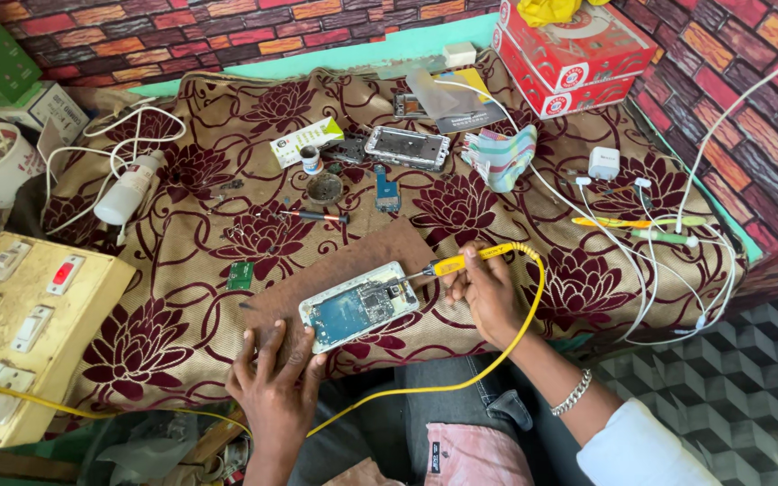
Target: The person uses a yellow hot air gun to apply heat to the motherboard of a disassembled smartphone. They hold the phone steady with their left hand while directing the airflow with their right hand across the circuit board.
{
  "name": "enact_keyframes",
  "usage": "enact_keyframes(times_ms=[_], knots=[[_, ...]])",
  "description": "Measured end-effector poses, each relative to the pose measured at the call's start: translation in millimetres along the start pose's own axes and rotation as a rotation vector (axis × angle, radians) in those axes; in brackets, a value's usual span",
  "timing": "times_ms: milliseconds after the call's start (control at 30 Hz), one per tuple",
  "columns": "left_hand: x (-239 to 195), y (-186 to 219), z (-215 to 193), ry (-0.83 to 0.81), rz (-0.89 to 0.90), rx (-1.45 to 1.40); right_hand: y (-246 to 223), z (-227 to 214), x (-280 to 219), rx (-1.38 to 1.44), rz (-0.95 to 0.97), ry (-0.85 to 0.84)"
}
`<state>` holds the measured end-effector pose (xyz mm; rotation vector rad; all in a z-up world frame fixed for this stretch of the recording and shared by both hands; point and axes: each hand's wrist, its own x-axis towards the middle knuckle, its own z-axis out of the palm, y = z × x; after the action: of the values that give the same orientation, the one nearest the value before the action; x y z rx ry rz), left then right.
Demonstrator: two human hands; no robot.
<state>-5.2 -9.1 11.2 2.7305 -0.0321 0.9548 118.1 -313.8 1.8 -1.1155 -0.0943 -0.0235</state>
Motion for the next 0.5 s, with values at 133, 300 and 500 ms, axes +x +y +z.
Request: enact_keyframes(times_ms=[133,300,500], knots=[[1.2,2.1,-0.1,0.011,0.005,-0.033,1.7,-1.7,1.1,0.002,-0.034,-0.026],[2.7,2.0,0.2,0.016,0.017,-0.017,3.0,-1.5,2.9,0.002,-0.049,-0.035],[0.6,2.7,0.0,0.010,0.012,-0.015,3.4,-1.9,1.1,0.014,-0.035,-0.003]])
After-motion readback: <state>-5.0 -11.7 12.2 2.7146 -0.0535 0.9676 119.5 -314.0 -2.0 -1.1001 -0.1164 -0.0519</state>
